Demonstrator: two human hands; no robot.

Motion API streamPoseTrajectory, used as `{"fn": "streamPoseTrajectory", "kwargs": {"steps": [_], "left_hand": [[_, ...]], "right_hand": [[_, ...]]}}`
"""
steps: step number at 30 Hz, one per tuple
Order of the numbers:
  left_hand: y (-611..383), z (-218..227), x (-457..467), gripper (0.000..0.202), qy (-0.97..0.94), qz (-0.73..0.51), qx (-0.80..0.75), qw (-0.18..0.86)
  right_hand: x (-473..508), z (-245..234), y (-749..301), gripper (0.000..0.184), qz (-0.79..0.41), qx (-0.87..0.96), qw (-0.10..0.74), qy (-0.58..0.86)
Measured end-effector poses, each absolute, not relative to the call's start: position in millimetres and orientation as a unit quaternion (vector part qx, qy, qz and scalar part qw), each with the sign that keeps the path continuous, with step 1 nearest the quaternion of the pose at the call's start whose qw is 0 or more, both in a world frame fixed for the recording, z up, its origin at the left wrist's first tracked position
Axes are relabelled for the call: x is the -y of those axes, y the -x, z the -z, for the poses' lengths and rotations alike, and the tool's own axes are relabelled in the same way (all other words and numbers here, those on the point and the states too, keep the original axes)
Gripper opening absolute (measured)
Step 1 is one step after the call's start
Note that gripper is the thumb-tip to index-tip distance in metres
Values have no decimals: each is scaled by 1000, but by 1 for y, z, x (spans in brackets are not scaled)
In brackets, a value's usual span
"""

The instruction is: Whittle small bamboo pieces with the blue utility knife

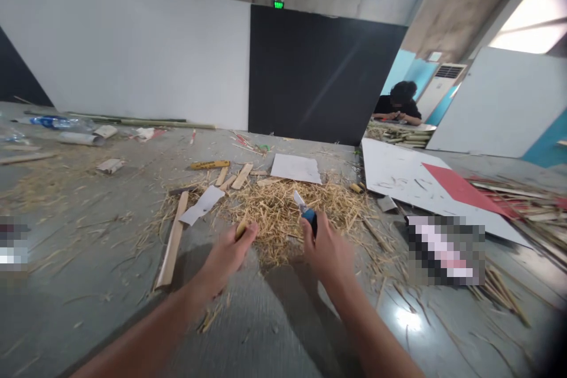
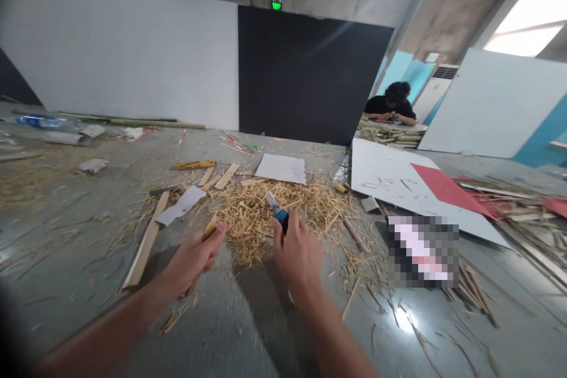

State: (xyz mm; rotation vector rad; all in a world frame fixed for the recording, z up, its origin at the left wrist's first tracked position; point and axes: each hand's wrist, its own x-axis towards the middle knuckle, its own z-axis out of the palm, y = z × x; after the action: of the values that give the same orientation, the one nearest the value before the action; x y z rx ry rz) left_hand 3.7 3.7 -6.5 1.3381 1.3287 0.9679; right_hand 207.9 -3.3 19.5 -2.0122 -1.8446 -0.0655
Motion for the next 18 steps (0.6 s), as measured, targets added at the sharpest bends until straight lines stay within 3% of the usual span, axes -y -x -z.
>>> {"fn": "streamPoseTrajectory", "kwargs": {"steps": [3, 6, 12, 18], "left_hand": [[2, 4, 1, 40, -503, -388, -434, 639], [6, -1, 6, 41, -482, -344, -411, 693], [3, 2, 11, 56, -511, -290, -456, 668], [-2, 12, 10, 51, -563, -297, -497, 589]], "right_hand": [[10, -8, -209, 32, -35, 718, 252, 648], [20, 1, -198, 33, -63, 780, 264, 565], [29, 4, -183, 30, -90, 829, 226, 504], [32, 5, -183, 27, -97, 827, 213, 511]]}}
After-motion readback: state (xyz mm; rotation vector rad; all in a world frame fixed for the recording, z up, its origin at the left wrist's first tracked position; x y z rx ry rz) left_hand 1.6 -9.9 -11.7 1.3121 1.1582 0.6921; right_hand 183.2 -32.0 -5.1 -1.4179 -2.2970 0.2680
